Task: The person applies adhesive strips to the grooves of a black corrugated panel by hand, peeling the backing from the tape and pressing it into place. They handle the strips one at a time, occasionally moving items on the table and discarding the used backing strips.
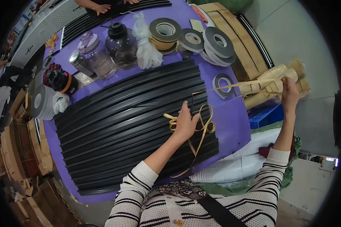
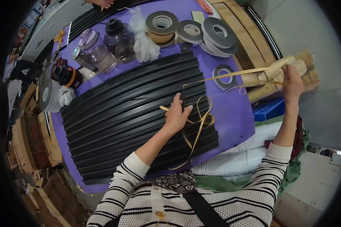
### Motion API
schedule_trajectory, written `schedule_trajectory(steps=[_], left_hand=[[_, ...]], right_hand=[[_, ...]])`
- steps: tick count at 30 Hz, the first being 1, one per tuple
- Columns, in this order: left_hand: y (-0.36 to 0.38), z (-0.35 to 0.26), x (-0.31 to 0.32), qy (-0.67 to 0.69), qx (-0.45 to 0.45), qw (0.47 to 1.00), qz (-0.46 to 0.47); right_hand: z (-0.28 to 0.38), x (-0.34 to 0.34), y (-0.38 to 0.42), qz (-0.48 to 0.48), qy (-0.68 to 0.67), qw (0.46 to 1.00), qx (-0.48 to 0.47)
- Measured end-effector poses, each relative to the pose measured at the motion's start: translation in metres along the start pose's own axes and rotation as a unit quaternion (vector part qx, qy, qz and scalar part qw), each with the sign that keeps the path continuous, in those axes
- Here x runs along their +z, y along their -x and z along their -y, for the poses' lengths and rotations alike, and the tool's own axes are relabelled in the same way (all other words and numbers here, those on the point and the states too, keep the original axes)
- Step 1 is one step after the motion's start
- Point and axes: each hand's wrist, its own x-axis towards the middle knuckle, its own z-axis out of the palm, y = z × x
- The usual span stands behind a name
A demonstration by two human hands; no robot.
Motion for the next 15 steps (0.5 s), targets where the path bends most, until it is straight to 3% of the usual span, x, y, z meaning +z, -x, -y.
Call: schedule_trajectory(steps=[2, 5, 8, 10, 11, 13, 14, 15], left_hand=[[-0.005, -0.015, 0.016, 0.006, -0.011, 0.999, 0.038], [-0.008, -0.043, 0.035, 0.062, 0.052, 0.996, 0.037], [-0.020, -0.045, 0.062, 0.069, 0.042, 0.992, 0.092], [-0.026, -0.048, 0.076, 0.048, 0.061, 0.995, 0.055], [-0.030, -0.051, 0.077, 0.052, 0.037, 0.994, 0.094], [-0.038, -0.051, 0.082, 0.046, 0.019, 0.991, 0.121], [-0.043, -0.053, 0.086, 0.047, 0.006, 0.993, 0.112], [-0.051, -0.054, 0.090, 0.061, -0.017, 0.990, 0.125]], right_hand=[[-0.047, -0.013, 0.001, 0.005, 0.032, 0.999, 0.026], [-0.126, -0.021, 0.013, 0.013, 0.092, 0.993, 0.075], [-0.195, -0.006, 0.033, 0.092, 0.170, 0.968, 0.157], [-0.214, 0.010, 0.044, 0.226, 0.232, 0.910, 0.257], [-0.199, 0.015, 0.038, 0.230, 0.230, 0.911, 0.254], [-0.112, 0.027, 0.007, 0.328, 0.295, 0.892, 0.104], [-0.061, 0.040, -0.004, 0.241, 0.137, 0.959, 0.048], [-0.003, 0.055, -0.014, 0.151, -0.039, 0.988, -0.009]])
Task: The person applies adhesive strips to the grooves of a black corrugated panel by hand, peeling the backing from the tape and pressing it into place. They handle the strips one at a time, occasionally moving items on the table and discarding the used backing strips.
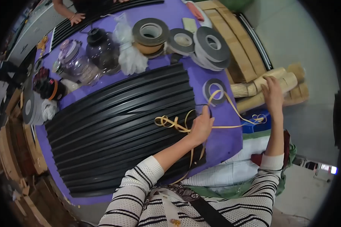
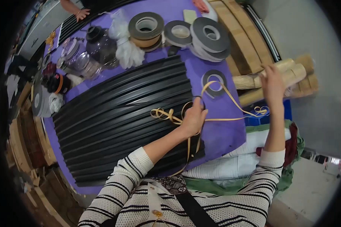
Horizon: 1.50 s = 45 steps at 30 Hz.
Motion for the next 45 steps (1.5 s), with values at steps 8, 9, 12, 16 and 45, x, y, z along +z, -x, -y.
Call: schedule_trajectory(steps=[8, 9, 12, 16, 45], left_hand=[[-0.004, 0.043, -0.011, -0.064, 0.068, 0.983, 0.158], [0.005, 0.032, -0.040, -0.025, 0.001, 0.987, 0.160], [0.040, 0.086, -0.105, -0.086, 0.125, 0.986, -0.073], [0.083, 0.135, -0.231, -0.344, 0.050, 0.864, -0.363], [0.122, 0.191, -0.310, -0.237, 0.005, 0.917, -0.322]], right_hand=[[0.167, 0.106, -0.001, 0.409, -0.366, 0.811, -0.202], [0.169, 0.110, 0.001, 0.415, -0.370, 0.805, -0.207], [0.163, 0.123, 0.006, 0.465, -0.484, 0.739, 0.056], [0.153, 0.162, 0.025, 0.369, -0.610, 0.685, 0.150], [0.133, 0.217, 0.010, 0.289, -0.463, 0.817, 0.188]])
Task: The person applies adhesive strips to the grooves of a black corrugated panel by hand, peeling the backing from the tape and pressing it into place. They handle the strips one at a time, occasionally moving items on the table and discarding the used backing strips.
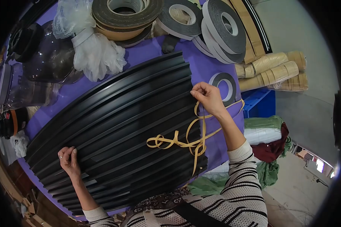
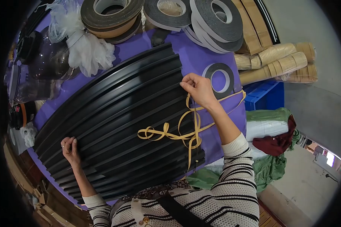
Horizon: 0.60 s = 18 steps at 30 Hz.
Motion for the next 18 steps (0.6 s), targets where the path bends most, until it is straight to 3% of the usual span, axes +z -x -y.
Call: schedule_trajectory(steps=[12, 15, 18], left_hand=[[0.000, -0.003, 0.000, 0.016, -0.010, 1.000, 0.002], [0.001, 0.000, 0.002, 0.017, -0.005, 1.000, 0.005], [0.002, 0.004, 0.000, 0.016, -0.010, 1.000, 0.011]], right_hand=[[0.008, 0.003, 0.000, -0.011, 0.041, 0.999, 0.010], [0.011, 0.000, 0.001, -0.046, 0.110, 0.993, -0.018], [0.016, -0.008, 0.000, -0.071, 0.210, 0.975, 0.020]])
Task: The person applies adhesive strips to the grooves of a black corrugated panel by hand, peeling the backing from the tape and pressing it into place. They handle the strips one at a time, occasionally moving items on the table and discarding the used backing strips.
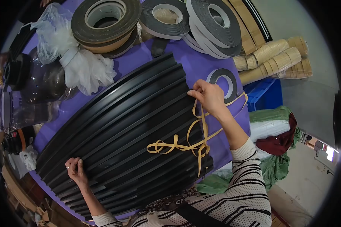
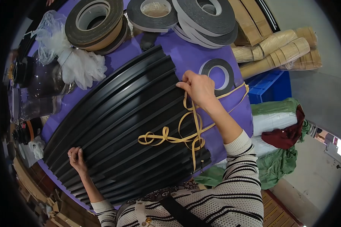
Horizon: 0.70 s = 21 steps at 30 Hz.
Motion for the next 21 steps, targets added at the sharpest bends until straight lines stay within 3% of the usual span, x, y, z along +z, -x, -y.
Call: schedule_trajectory(steps=[11, 13, 15, 18, 19, 21], left_hand=[[-0.004, -0.005, -0.003, 0.008, -0.003, 1.000, 0.022], [-0.011, -0.015, -0.005, -0.028, 0.005, 0.999, 0.032], [-0.015, -0.032, 0.000, -0.165, -0.005, 0.986, 0.030], [-0.046, -0.145, 0.081, -0.139, 0.129, 0.981, 0.033], [-0.050, -0.173, 0.112, -0.078, 0.122, 0.986, 0.077], [-0.060, -0.204, 0.177, -0.009, 0.224, 0.968, 0.112]], right_hand=[[-0.022, -0.006, -0.012, 0.084, -0.071, 0.988, -0.109], [-0.022, -0.009, -0.017, 0.096, -0.075, 0.986, -0.110], [-0.023, -0.009, -0.018, 0.112, -0.080, 0.985, -0.105], [-0.023, -0.008, -0.016, 0.119, -0.070, 0.986, -0.095], [-0.022, -0.008, -0.015, 0.115, -0.069, 0.987, -0.091], [-0.021, -0.007, -0.014, 0.111, -0.067, 0.987, -0.093]])
